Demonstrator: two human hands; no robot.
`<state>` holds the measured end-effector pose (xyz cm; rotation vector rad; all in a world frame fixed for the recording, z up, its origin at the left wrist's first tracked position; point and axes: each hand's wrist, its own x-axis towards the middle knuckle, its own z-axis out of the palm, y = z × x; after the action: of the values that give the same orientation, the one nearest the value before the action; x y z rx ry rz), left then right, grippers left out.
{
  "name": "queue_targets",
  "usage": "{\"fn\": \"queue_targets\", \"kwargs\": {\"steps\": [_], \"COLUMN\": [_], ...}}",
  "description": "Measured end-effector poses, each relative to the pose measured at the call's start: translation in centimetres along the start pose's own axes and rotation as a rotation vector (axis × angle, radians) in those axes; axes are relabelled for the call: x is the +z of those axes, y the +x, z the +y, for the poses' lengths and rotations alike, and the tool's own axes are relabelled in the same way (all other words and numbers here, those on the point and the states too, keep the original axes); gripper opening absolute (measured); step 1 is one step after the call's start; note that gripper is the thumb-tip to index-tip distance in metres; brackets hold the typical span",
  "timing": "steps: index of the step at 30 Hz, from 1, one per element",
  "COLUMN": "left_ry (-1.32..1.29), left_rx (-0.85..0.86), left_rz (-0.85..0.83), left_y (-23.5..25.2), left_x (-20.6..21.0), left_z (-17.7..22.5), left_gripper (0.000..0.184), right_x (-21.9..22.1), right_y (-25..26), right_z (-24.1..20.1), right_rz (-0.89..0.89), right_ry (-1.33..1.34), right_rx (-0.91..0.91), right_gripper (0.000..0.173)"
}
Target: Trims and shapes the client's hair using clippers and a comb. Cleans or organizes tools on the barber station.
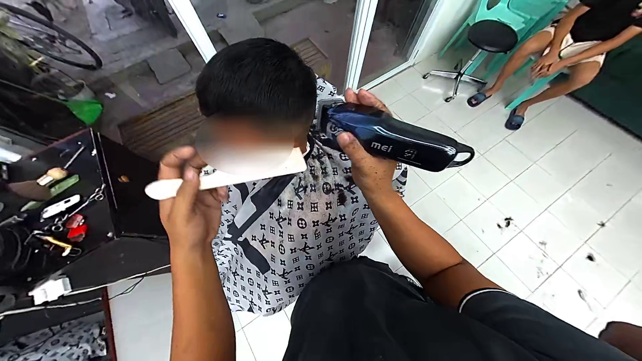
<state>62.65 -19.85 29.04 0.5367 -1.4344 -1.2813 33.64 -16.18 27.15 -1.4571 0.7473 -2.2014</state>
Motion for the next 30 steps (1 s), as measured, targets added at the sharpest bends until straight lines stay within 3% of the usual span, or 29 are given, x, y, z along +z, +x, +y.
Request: {"fn": "queue_targets", "kwargs": {"steps": [2,5,16,22,25,30], "left_ry": [-0.075,-0.113,-0.029,0.010,0.105,0.095], "left_rx": [-0.050,-0.080,0.094,0.066,0.024,0.115], "left_rz": [-0.074,-0.056,-0.098,-0.093,-0.067,-0.075], "left_y": [-1.3,-1.5,1.4,0.8,0.3,1.0], "left_x": [0.2,0.5,1.6,1.7,2.2,3.5], "left_z": [-1.6,-3.1,-1.1,-1.1,-0.8,-0.8], "left_gripper": [0.033,0.039,0.044,0.044,0.041,0.048], "right_x": [0.3,1.0,1.9,3.1,1.7,0.6], "right_y": [-0.2,-0.3,-0.1,-0.9,-0.5,0.0], "right_z": [0.5,1.3,2.6,1.6,2.2,3.7], "right_rz": [0.005,0.026,0.124,-0.053,0.025,0.183], "right_ry": [-0.007,-0.014,0.035,0.025,-0.009,0.107], "right_rx": [0.011,0.019,0.046,-0.001,0.012,0.082], "right_gripper": [0.061,0.061,0.060,0.062,0.059,0.057]}}
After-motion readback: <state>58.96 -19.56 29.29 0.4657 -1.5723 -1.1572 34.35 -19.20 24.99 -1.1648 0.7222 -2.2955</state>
